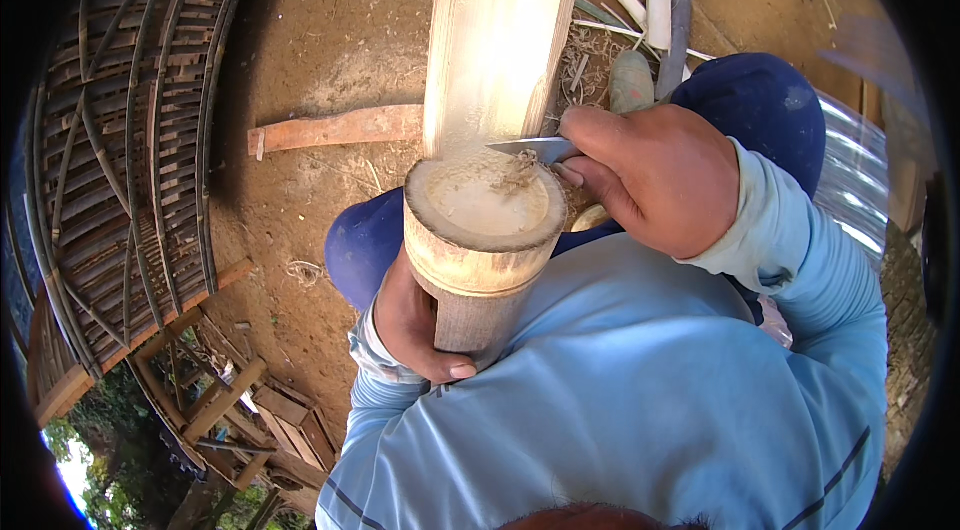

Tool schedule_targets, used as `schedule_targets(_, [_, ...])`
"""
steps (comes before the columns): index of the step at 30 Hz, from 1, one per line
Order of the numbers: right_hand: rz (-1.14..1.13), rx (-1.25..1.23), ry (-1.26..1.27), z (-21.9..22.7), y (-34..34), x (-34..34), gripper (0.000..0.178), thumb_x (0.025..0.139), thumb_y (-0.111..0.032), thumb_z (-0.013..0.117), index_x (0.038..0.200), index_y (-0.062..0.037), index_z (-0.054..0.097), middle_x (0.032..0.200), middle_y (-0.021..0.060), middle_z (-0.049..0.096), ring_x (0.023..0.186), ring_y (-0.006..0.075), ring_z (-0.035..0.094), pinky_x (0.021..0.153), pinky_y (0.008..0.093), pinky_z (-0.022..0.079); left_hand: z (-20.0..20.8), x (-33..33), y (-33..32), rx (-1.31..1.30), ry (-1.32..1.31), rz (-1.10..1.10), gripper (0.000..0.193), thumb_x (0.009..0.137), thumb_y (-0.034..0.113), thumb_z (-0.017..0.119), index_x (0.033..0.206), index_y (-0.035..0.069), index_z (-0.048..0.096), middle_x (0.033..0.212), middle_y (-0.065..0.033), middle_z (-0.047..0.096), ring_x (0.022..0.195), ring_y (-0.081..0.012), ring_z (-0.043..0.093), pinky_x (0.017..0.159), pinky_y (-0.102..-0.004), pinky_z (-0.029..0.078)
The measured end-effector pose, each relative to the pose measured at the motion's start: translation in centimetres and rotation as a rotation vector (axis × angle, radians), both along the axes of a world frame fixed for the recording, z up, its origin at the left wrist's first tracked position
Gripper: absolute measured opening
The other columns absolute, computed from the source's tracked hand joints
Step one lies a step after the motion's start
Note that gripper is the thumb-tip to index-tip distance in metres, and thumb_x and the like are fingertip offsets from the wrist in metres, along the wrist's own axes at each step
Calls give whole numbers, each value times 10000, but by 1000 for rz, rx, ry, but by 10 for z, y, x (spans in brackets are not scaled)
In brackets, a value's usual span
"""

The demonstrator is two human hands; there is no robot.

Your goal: The person holds a split bamboo segment and uses a small knife to shave and smooth the inner surface. The person repeatedly rotates the bamboo and scrapes away thin layers of material, producing fine shavings that fall to the ground.

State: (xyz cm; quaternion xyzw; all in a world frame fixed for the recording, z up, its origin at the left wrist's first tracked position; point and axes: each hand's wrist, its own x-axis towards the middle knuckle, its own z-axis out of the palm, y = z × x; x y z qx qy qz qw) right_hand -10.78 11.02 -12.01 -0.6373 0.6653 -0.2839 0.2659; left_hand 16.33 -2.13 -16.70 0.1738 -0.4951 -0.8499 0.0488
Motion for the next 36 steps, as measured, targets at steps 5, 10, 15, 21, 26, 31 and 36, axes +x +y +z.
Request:
schedule_targets(5, [170, -17, 241, 14, -7, -19, 162, 846, -107, 618, 986, -82, 541, 698, 183, 607, 678, 407, 625, 571, 492, 470, 7, -6, 2, -13, -20, -25, 1312, 488, 252, 926, 1505, -79, 164, 1442, -232, 427, 1294, -314, 464, 1084, -419, 346])
schedule_targets(10, [191, -130, 402, 16, -6, -21, 220, 796, -115, 620, 1006, -112, 557, 711, 146, 611, 671, 389, 634, 576, 488, 486, 19, -8, 9, -136, -67, 24, 1359, 505, 335, 941, 1522, -70, 137, 1497, -198, 387, 1390, -299, 382, 1160, -414, 254])
schedule_targets(15, [-85, -223, 145, 5, 1, -20, 135, 953, -159, 580, 917, -37, 537, 689, 169, 530, 642, 392, 571, 543, 447, 428, 21, -3, 5, -329, -80, 6, 1371, 494, 377, 950, 1517, -77, 159, 1489, -200, 399, 1388, -299, 385, 1162, -412, 246])
schedule_targets(21, [-175, -203, 58, 2, -9, -13, 184, 1011, -164, 517, 907, -14, 497, 687, 201, 490, 660, 436, 540, 567, 441, 412, 21, -6, 7, -367, -58, 36, 1371, 501, 388, 949, 1516, -81, 156, 1494, -208, 392, 1395, -304, 376, 1164, -410, 239])
schedule_targets(26, [-227, -301, 106, -7, -16, -6, 153, 967, -193, 583, 906, -62, 531, 635, 175, 555, 611, 405, 584, 532, 481, 436, 20, -4, 9, -372, -87, 38, 1368, 506, 391, 952, 1514, -86, 159, 1494, -213, 387, 1393, -306, 376, 1163, -411, 240])
schedule_targets(31, [-201, -226, 57, -10, -14, 0, 152, 963, -203, 588, 911, -69, 540, 639, 176, 573, 609, 406, 595, 524, 483, 443, 15, -2, 6, -424, -60, 12, 1362, 507, 388, 952, 1510, -86, 161, 1484, -213, 395, 1388, -307, 381, 1162, -411, 242])
schedule_targets(36, [-146, -166, 52, -8, -14, 0, 151, 955, -219, 592, 923, -76, 553, 636, 179, 583, 622, 409, 607, 525, 485, 454, 20, -8, 4, -401, -67, 27, 1363, 494, 361, 944, 1512, -82, 153, 1483, -209, 396, 1387, -304, 382, 1162, -414, 245])
